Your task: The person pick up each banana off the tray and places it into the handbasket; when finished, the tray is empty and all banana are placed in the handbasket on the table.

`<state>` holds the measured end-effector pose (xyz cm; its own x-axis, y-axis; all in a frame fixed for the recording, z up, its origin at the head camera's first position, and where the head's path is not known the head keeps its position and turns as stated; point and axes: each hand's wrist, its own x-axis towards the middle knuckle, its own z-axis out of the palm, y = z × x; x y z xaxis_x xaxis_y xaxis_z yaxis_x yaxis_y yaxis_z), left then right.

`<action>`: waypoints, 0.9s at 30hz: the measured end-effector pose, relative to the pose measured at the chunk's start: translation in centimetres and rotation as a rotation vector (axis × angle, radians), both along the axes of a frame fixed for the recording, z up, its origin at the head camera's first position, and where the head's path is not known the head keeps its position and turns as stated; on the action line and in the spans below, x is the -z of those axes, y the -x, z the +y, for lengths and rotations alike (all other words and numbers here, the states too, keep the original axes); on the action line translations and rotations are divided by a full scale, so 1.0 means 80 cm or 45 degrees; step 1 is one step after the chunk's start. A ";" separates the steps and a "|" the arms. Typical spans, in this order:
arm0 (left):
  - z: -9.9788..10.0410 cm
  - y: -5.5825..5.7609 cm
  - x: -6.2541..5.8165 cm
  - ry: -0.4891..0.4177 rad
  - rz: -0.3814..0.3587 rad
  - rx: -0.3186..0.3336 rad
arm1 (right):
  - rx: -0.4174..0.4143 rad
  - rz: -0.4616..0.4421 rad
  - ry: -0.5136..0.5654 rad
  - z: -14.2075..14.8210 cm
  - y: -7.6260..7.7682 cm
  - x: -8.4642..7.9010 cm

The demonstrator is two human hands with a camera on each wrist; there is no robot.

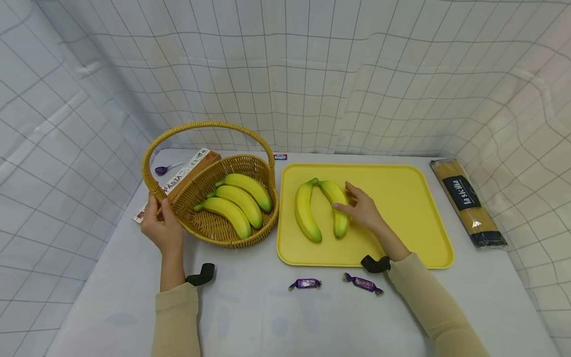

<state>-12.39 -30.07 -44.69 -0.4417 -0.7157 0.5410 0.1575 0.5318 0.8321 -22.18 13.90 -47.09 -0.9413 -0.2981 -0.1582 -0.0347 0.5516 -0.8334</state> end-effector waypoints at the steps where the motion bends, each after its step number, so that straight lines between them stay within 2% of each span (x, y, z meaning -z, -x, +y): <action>1: 0.000 0.000 0.000 0.003 -0.002 0.002 | 0.001 -0.002 -0.007 -0.001 0.000 0.000; 10: -0.001 0.001 0.002 0.011 0.001 -0.004 | -0.010 0.006 -0.036 -0.003 0.001 0.002; 17: 0.000 0.000 0.001 -0.001 0.002 0.004 | -0.040 0.054 -0.094 -0.006 0.002 0.005; 27: 0.002 0.000 -0.003 0.021 -0.001 0.000 | -0.031 0.097 -0.130 -0.010 0.002 0.004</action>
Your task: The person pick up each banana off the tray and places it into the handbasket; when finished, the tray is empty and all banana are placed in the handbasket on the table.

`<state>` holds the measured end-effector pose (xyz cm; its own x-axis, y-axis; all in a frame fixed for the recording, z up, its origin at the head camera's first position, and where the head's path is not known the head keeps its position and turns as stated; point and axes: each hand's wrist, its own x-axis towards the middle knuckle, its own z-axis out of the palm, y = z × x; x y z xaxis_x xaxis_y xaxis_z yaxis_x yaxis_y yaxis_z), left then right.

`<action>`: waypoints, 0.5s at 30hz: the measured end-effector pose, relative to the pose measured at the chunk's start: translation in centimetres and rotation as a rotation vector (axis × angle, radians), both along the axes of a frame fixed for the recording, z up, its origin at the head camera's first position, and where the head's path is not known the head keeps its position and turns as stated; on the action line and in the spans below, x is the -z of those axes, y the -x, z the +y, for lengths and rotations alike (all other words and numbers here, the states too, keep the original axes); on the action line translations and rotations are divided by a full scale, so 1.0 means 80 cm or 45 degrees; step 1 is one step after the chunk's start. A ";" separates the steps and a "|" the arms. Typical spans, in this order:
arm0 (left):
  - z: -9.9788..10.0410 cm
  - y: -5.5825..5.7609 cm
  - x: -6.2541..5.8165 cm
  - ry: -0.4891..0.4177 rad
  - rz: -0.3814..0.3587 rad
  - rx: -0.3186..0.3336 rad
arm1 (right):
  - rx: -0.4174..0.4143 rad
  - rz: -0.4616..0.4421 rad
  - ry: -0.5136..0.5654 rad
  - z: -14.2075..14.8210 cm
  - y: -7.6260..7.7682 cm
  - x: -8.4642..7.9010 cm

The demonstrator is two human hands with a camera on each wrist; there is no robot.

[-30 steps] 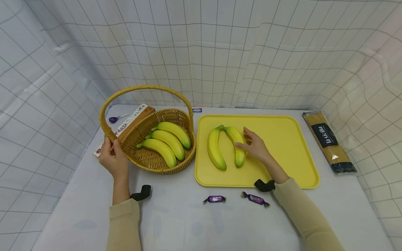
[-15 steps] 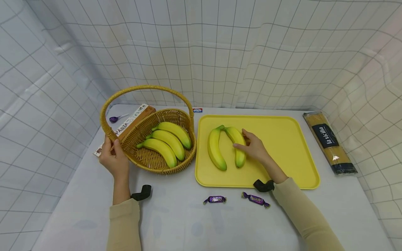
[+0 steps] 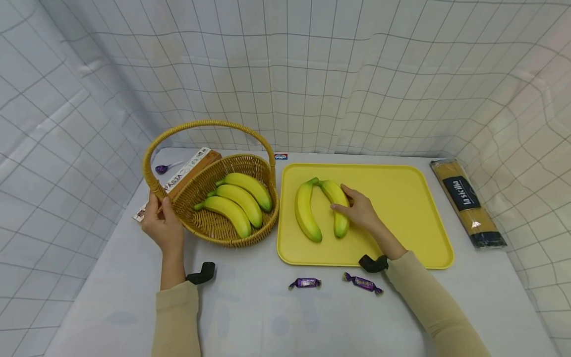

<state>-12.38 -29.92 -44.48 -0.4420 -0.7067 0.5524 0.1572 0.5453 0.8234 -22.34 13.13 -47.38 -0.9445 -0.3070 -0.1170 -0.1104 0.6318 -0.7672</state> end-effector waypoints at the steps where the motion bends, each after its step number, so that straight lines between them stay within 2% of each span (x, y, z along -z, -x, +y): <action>1: 0.001 0.000 -0.001 0.002 -0.004 -0.009 | 0.003 0.002 -0.001 -0.001 0.000 0.000; 8: 0.009 -0.002 -0.009 0.008 0.013 -0.006 | 0.063 -0.010 0.032 -0.004 -0.002 -0.004; 15: -0.002 0.001 0.002 0.008 -0.015 -0.013 | 0.104 -0.017 0.062 -0.003 -0.001 -0.001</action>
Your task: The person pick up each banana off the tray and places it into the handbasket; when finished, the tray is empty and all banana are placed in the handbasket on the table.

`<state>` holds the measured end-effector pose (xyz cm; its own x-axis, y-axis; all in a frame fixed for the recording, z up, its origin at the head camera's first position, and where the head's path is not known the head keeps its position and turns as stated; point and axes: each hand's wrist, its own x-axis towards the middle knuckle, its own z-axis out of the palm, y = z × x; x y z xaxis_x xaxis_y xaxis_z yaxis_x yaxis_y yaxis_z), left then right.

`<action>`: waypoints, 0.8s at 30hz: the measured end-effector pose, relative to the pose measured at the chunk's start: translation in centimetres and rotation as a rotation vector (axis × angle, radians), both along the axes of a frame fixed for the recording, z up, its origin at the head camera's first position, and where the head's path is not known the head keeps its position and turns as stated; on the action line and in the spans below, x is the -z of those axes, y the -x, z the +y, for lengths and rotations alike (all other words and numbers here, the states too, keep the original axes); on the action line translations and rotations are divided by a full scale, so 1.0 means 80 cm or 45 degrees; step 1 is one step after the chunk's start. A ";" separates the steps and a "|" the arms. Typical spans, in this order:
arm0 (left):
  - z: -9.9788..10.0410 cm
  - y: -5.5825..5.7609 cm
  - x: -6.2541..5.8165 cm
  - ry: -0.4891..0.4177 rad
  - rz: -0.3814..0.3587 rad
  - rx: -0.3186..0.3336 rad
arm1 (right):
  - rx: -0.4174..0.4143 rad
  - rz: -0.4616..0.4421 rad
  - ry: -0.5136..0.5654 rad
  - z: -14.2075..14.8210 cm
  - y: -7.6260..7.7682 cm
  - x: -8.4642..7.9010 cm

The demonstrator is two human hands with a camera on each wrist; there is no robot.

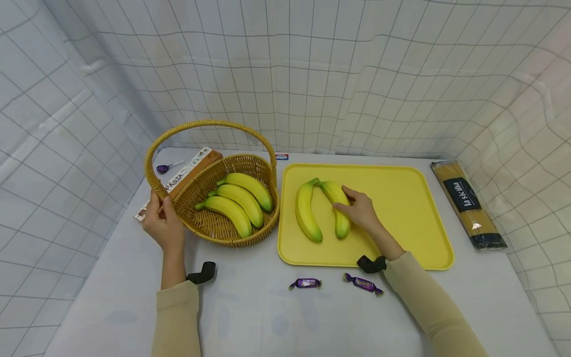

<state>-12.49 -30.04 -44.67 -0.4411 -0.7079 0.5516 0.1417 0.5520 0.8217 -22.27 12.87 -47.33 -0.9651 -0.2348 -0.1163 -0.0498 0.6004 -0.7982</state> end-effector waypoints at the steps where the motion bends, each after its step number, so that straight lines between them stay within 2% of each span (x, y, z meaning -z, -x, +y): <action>1: -0.001 0.000 0.001 -0.002 0.003 0.006 | 0.007 0.001 0.008 0.000 0.000 0.000; 9: -0.001 -0.001 0.001 0.005 0.008 0.006 | 0.062 0.021 0.038 0.001 0.001 0.000; 17: -0.003 0.000 0.003 0.002 -0.008 -0.001 | 0.162 0.001 0.086 0.004 0.000 -0.005; 20: 0.002 -0.002 -0.003 0.007 0.000 -0.001 | 0.208 -0.013 0.118 0.005 0.001 -0.007; 24: 0.018 -0.009 -0.022 -0.004 0.033 0.020 | 0.248 -0.022 0.143 0.004 0.002 -0.011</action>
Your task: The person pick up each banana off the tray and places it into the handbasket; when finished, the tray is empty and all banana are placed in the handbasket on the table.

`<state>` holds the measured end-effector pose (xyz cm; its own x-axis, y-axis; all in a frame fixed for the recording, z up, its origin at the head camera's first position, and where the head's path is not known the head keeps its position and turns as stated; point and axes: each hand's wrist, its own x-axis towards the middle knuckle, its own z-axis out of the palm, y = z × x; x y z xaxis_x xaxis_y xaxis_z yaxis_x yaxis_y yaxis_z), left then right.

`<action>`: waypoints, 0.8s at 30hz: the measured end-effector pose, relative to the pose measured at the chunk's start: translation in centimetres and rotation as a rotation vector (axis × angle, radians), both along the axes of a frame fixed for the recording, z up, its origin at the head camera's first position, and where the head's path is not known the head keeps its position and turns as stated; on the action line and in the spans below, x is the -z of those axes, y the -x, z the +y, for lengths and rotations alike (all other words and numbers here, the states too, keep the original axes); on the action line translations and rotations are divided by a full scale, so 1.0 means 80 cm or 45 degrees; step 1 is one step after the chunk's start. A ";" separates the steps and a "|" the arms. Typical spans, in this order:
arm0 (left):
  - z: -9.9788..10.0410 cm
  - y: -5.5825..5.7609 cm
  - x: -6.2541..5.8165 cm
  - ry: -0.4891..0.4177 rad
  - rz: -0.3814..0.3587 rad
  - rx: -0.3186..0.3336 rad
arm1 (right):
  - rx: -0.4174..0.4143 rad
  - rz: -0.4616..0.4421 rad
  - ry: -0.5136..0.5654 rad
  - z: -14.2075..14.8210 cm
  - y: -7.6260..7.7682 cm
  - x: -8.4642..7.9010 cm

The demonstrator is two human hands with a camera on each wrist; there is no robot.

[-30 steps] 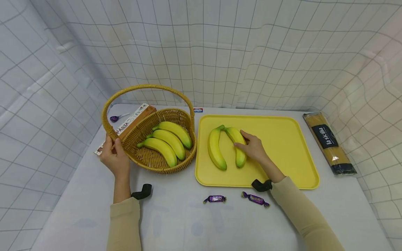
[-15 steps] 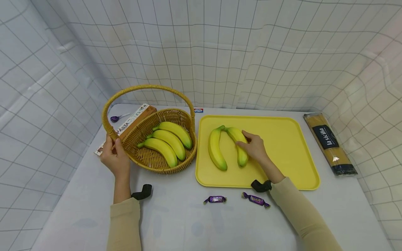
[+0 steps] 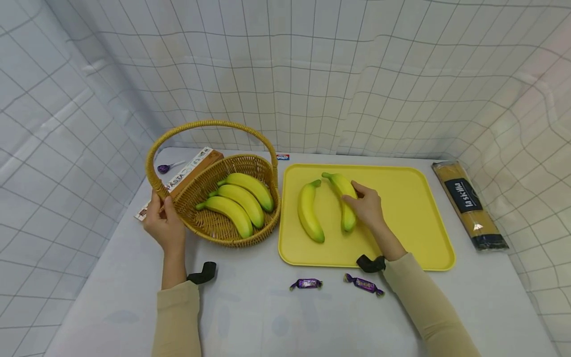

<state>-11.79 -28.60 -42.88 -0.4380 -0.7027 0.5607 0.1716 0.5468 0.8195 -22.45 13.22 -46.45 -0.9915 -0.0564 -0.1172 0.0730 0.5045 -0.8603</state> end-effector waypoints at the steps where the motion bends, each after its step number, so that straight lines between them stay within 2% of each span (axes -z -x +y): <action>1: 0.004 -0.002 -0.004 -0.002 0.008 0.007 | 0.005 0.001 0.002 0.000 0.000 -0.001; 5: 0.012 -0.005 -0.014 -0.007 0.007 -0.008 | 0.021 0.033 0.008 0.001 -0.001 -0.008; 10: 0.011 -0.005 -0.014 0.005 0.010 0.005 | 0.002 0.076 0.003 0.001 -0.005 -0.022; 12: 0.007 -0.003 -0.009 0.008 0.009 0.003 | -0.016 0.076 0.022 0.000 -0.008 -0.028; 18: -0.014 0.008 0.017 0.004 -0.021 -0.018 | -0.085 0.124 0.063 -0.009 -0.018 -0.051; 24: -0.021 0.009 0.025 0.003 -0.002 0.013 | -0.164 0.202 0.115 -0.019 -0.032 -0.073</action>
<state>-12.51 -30.27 -44.87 -0.4457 -0.6970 0.5617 0.1759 0.5471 0.8184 -19.89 11.74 -40.64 -0.9810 -0.1873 0.0506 -0.1268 0.4216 -0.8979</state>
